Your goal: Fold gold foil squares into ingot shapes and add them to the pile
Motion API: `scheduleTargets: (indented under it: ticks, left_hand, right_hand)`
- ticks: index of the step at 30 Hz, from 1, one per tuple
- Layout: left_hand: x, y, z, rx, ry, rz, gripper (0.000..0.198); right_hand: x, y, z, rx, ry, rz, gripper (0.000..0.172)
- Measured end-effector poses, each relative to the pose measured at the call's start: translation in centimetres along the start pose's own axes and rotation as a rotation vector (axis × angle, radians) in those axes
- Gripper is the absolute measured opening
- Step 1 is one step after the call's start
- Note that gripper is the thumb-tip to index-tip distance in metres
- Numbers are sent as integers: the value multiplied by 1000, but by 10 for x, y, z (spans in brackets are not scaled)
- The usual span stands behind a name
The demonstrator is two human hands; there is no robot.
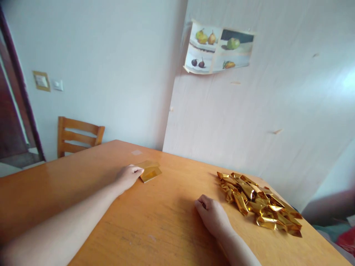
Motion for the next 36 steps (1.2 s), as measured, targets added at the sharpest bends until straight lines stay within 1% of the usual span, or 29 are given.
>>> scheduleTargets:
  ticks: [7,10,12,16,17,19,21,23,25,27,29,33,34,36]
  left_hand:
    - [1,16,8,-336,27,82,35]
    - [-4,21,18,-528,68,95,42]
    - [-10,22,29,-657,85,66,43]
    - [-26,15,57,-854,108,-86,45]
    - [-31,11,63,-897,127,-145,44]
    - [-44,-4,70,-1054,249,-302,36]
    - [-55,-16,76,-1125,337,-417,31]
    - [-66,-25,80,-1129,386,-496,29]
    - [-75,-32,83,-1104,410,-548,29]
    - [-83,-39,85,-1070,422,-581,28]
    - [-91,-45,87,-1046,429,-613,29]
    - [-102,-53,91,-1006,415,-678,27]
    - [-104,-53,92,-987,395,-694,26]
    - [-107,-52,95,-943,354,-713,26]
  right_hand:
    - [-1,0,-2,-50,27,-23,35]
    - [-2,2,-2,-53,32,-4,36]
    - [-3,5,-4,-43,36,33,37]
    - [-7,15,-17,-2,64,124,40]
    - [-8,17,-21,18,72,139,39]
    - [-9,18,-26,74,84,158,34]
    - [-10,17,-30,128,103,172,33]
    - [-12,17,-36,147,147,204,46]
    - [-15,19,-45,117,216,243,62]
    - [-20,20,-56,59,302,258,68]
    - [-25,20,-67,4,391,252,60]
    - [-32,19,-82,-45,515,195,25]
    - [-33,17,-84,-44,538,166,20]
    - [-35,15,-89,-36,574,112,19]
Point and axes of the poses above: each hand's wrist, its own x-axis towards the middle knuckle, its own y-axis out of the back of the hand, z = x × y, the point moved 8 cm from there along x, towards the middle knuckle, and after that the axes turned 4 degrees about z, right-handed, at the moved point
